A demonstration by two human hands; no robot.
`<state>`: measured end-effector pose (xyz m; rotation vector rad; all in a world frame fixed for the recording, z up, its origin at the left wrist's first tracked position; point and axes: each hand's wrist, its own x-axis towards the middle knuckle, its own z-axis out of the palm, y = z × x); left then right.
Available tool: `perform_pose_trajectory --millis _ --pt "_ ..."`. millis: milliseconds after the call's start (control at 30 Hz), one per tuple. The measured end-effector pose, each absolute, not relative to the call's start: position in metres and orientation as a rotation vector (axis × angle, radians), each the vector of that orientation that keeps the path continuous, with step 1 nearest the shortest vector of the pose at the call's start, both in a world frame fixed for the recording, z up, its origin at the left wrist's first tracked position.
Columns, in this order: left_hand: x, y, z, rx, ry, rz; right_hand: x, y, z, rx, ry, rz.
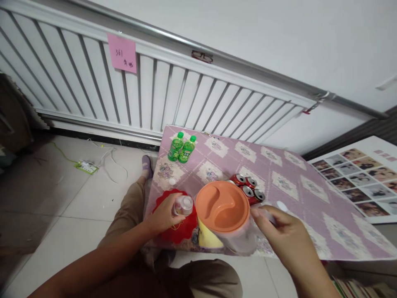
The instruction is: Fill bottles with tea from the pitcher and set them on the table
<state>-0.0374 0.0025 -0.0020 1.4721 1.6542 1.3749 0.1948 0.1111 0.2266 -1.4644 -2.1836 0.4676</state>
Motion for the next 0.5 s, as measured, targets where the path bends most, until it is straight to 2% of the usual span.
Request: perform_pose_trajectory --millis 133,500 --pt "-0.0383 0.0033 -0.0039 1.479 1.654 1.37 0.1931 0.1125 0.2237 -1.459 -2.212 0.647" --pt "-0.0389 0.0033 0.0009 1.508 1.668 1.372 0.1875 0.1151 0.2237 -1.443 -2.294 0.624"
